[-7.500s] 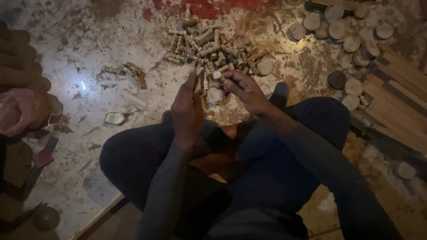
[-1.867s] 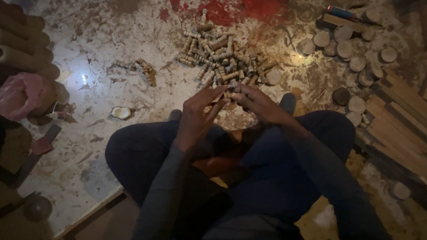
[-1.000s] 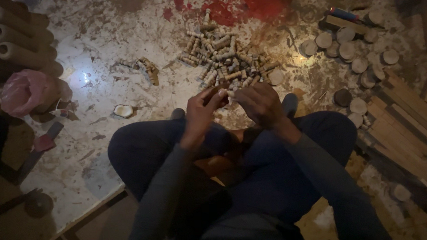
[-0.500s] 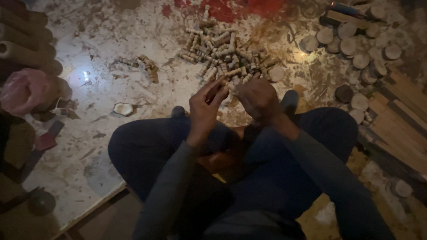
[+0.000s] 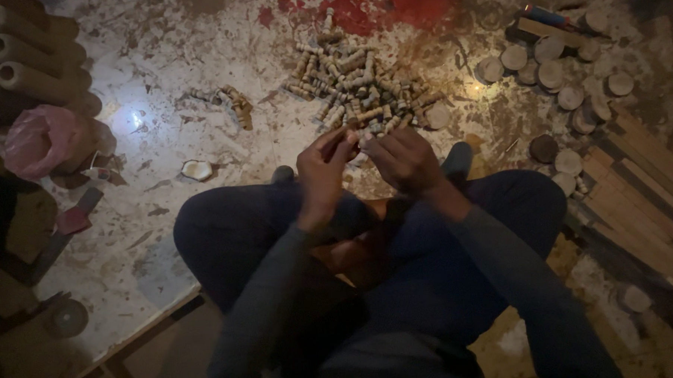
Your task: The person sits on the floor and repeatedly picks up small cylindrical wooden pieces, aligns them, and presses them together to form short stacked assemblies. The person handles the pieces by hand and places the assembled units back into a growing pile on the floor.
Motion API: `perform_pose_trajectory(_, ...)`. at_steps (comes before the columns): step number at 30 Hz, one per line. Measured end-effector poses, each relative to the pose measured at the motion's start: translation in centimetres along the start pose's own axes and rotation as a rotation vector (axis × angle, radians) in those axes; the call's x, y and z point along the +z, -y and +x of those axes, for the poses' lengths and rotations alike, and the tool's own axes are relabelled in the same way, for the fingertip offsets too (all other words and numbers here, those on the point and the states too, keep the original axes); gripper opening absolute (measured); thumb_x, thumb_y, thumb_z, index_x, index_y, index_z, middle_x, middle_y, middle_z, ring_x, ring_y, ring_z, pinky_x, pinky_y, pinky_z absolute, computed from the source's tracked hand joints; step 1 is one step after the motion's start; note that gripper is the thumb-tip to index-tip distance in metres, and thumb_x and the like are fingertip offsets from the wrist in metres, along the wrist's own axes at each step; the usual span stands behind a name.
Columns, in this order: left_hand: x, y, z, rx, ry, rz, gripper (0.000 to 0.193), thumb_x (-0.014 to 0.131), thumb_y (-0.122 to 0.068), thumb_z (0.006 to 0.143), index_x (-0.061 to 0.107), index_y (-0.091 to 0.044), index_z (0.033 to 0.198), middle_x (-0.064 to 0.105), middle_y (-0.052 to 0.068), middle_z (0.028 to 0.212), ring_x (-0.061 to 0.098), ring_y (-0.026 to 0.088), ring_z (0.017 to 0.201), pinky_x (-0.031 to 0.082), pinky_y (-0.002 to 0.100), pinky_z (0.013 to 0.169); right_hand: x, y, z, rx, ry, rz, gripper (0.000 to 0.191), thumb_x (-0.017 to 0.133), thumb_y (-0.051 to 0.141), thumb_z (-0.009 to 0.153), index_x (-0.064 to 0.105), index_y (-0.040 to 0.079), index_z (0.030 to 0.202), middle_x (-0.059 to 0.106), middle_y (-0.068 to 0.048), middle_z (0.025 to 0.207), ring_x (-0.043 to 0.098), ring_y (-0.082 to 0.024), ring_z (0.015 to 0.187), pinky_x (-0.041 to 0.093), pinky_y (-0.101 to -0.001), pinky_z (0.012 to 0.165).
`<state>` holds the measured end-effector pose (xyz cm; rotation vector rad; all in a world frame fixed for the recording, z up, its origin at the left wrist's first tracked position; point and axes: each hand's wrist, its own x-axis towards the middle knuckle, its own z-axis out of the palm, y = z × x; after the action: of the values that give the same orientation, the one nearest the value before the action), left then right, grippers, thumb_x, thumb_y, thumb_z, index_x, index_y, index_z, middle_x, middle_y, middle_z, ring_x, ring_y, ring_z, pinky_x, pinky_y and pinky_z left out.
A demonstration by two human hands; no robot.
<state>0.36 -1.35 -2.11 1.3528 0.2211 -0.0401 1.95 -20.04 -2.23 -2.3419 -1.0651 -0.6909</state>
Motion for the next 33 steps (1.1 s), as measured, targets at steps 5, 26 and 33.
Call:
perform_pose_trajectory(5, 0.6, -0.7, -0.7, 0.247, -0.117, 0.407, 0.029, 0.078, -0.013, 0.098, 0.075, -0.003, 0.124, 0.079, 0.011, 0.099, 0.078, 0.015, 0.086, 0.062, 0.028, 0.076, 0.6, 0.2, -0.4, 0.011, -0.061, 0.004, 0.020, 0.078, 0.004, 0.092, 0.069, -0.001, 0.109, 0.063, -0.012, 0.087, 0.063, -0.030, 0.080, 0.051, -0.0421, 0.069)
perform_pose_trajectory(26, -0.7, -5.1, -1.2, 0.426, 0.155, 0.329, 0.033, 0.073, -0.006, 0.097, 0.069, -0.004, 0.130, 0.073, 0.010, 0.116, 0.073, 0.016, 0.105, 0.062, 0.030, 0.086, 2.9, -2.4, -3.0, 0.858, 0.060, 1.550, 0.026, 0.060, 0.027, 0.111, 0.067, 0.003, 0.120, 0.062, -0.002, 0.093, 0.057, -0.009, 0.076, 0.049, -0.0289, 0.069)
perform_pose_trajectory(33, -0.5, -4.3, -1.5, 0.742, 0.092, 0.750, 0.056, 0.070, 0.016, 0.072, 0.074, -0.008, 0.123, 0.074, 0.015, 0.122, 0.072, 0.035, 0.116, 0.060, 0.041, 0.097, 3.4, -2.6, -3.0, 0.764, 0.066, 1.293, 0.023, 0.057, 0.023, 0.111, 0.068, 0.003, 0.116, 0.059, 0.002, 0.077, 0.053, -0.006, 0.064, 0.045, -0.0259, 0.060)
